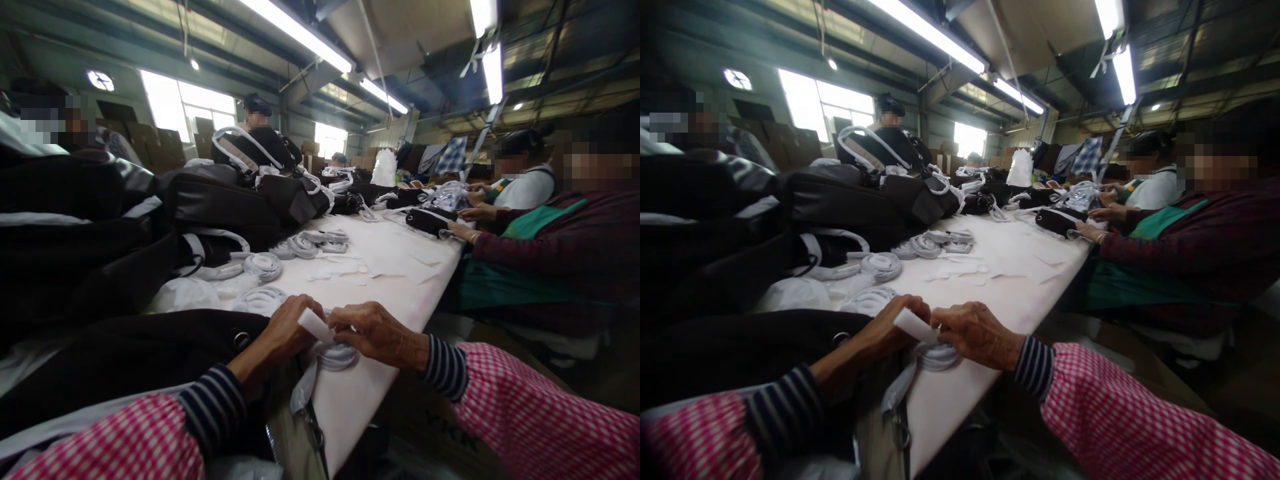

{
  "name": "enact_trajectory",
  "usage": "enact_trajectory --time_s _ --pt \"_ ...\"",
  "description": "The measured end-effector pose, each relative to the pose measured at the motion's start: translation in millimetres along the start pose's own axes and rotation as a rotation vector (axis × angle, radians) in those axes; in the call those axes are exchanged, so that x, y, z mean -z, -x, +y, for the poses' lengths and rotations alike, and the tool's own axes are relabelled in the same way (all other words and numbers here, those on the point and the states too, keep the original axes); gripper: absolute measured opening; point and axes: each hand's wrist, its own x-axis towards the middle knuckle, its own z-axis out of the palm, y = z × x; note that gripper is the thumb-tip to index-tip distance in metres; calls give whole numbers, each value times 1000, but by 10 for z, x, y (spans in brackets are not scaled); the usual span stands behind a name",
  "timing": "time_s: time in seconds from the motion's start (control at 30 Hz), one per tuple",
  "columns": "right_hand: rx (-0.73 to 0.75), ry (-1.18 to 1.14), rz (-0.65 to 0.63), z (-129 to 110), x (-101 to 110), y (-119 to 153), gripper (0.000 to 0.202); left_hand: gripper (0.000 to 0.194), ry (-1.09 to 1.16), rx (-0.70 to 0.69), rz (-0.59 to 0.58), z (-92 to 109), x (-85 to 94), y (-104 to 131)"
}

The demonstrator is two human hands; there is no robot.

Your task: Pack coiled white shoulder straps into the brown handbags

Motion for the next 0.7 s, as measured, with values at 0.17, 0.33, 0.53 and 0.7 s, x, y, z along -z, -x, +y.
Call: enact_trajectory --time_s 0.17,0.33,0.53,0.7 --pt "21 103 -123 -77 59 -125 14 30 108 -36 -47 24 67 -12" --pt "1 201 -242 -133 81 -230 18 31 178 -34 -91 -22 86 -35" --pt "45 284 -201 -130 0 -150 16 43 264 17 -148 77 291 52" --pt "37 301 -82 -114 -51 -49 17 52 214 27 -149 264 594 277"
